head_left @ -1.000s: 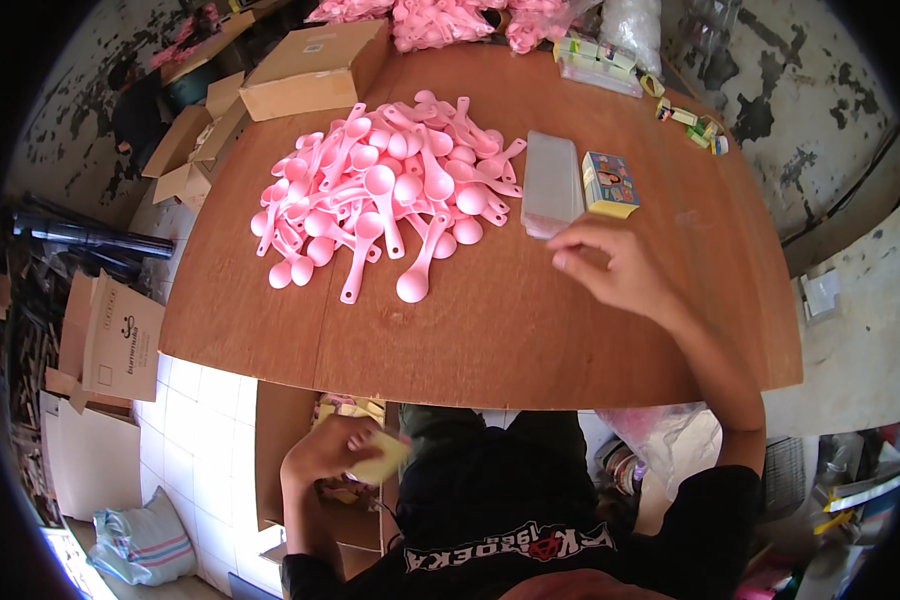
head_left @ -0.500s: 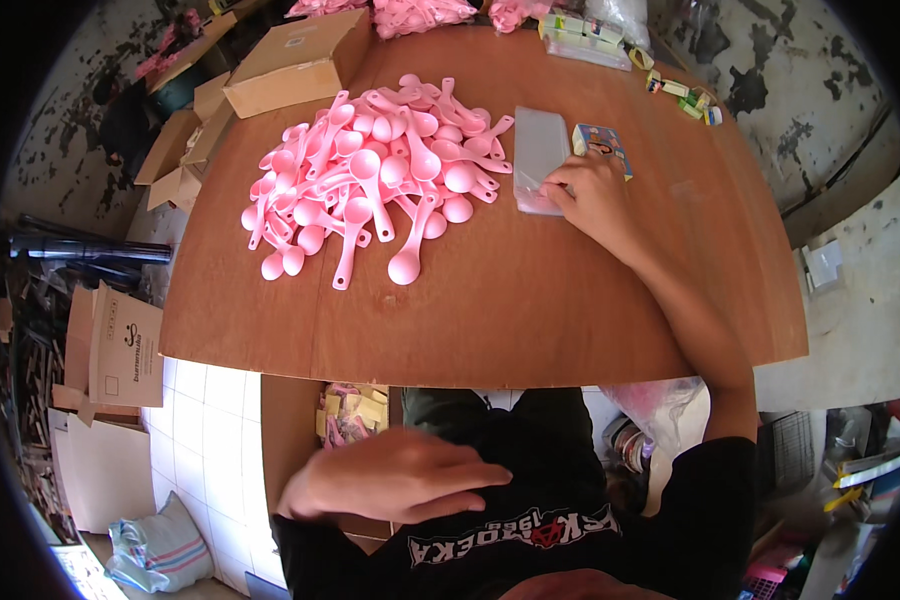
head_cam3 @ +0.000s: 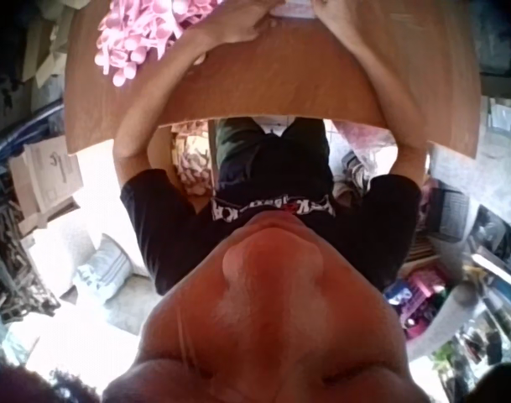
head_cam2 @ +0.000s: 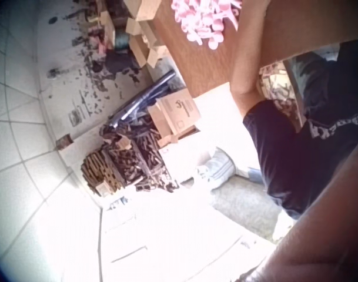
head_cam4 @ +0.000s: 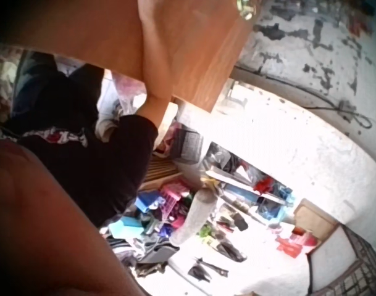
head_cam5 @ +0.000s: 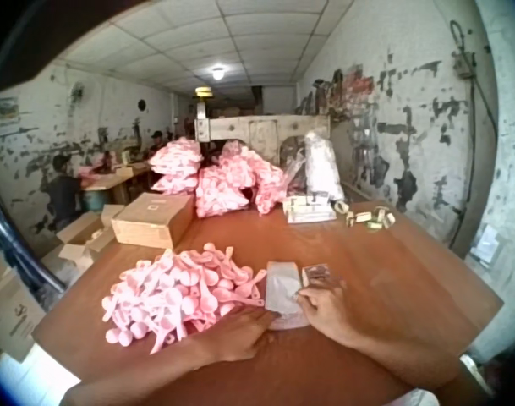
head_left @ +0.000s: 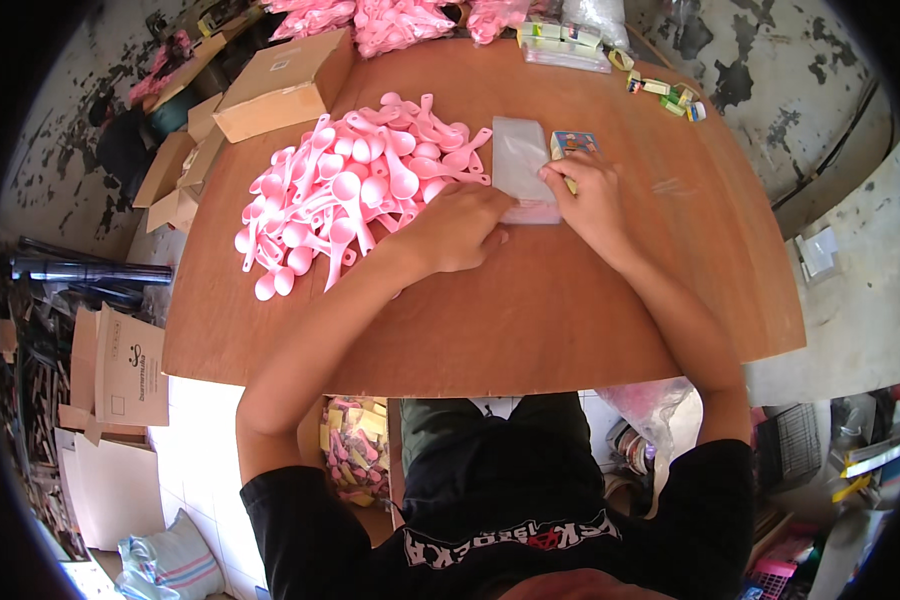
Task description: The person repeatedly picks pink plastic spoons from a pile on a table, places each spoon into a small clear plastic bag, and seals the bag. The person also handles small yellow paper slips and stacks the completed packages on the table.
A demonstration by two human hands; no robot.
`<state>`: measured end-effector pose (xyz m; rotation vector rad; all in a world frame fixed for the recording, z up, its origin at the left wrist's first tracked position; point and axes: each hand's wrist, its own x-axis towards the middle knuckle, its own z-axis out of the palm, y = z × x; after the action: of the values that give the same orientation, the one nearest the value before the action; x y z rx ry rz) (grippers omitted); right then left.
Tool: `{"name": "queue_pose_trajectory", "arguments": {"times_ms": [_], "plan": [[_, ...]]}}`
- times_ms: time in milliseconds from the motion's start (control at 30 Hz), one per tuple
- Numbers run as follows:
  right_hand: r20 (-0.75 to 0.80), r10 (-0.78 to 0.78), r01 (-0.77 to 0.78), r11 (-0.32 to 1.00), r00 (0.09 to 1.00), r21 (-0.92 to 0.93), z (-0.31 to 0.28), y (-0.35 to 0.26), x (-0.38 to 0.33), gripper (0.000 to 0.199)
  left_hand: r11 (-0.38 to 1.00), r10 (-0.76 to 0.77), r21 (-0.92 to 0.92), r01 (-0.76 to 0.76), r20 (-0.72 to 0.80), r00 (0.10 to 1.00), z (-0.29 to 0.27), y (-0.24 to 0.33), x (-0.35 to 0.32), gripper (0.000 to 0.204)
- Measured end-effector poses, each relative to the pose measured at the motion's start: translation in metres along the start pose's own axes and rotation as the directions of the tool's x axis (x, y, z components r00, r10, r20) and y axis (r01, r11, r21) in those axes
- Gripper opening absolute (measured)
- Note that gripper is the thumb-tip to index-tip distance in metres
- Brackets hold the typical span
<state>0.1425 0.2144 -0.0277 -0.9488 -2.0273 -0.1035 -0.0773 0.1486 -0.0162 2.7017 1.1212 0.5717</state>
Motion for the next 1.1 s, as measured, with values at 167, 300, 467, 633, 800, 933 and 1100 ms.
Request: {"name": "queue_pose_trajectory", "arguments": {"times_ms": [167,300,467,633,800,933,1100], "plan": [[0.389,-0.046,-0.115,0.918,0.92,0.379,-0.033,-0.036,0.0,0.01,0.998,-0.014,0.041,0.039,-0.498,0.867,-0.017,0.02,-0.001,0.037],[0.438,-0.071,-0.249,0.736,0.896,0.629,-0.052,-0.037,0.006,0.015,0.915,-0.137,-0.401,0.044,-0.206,0.969,-0.038,0.031,-0.018,0.024],[0.268,-0.074,0.026,0.984,0.96,0.178,-0.052,0.03,0.008,0.019,0.6,-0.55,-0.778,0.188,-0.229,0.803,-0.042,0.055,-0.049,0.017],[0.217,-0.085,0.07,0.995,0.972,0.076,-0.044,0.053,0.0,0.025,0.495,-0.666,-0.847,0.193,-0.227,0.711,-0.032,0.068,-0.058,0.022],[0.321,0.065,-0.089,0.994,0.945,0.059,-0.053,0.047,0.003,0.017,0.389,-0.711,-0.889,0.241,-0.123,0.693,-0.03,0.069,-0.061,0.023],[0.287,0.146,-0.194,0.97,0.947,0.148,-0.057,0.049,0.004,0.012,0.404,-0.696,-0.897,0.177,-0.176,0.696,-0.027,0.072,-0.062,0.023],[0.295,0.089,-0.121,0.988,0.951,0.092,-0.066,0.044,0.012,0.012,0.3,-0.729,-0.923,0.24,-0.059,0.682,-0.033,0.076,-0.064,0.021]]}}
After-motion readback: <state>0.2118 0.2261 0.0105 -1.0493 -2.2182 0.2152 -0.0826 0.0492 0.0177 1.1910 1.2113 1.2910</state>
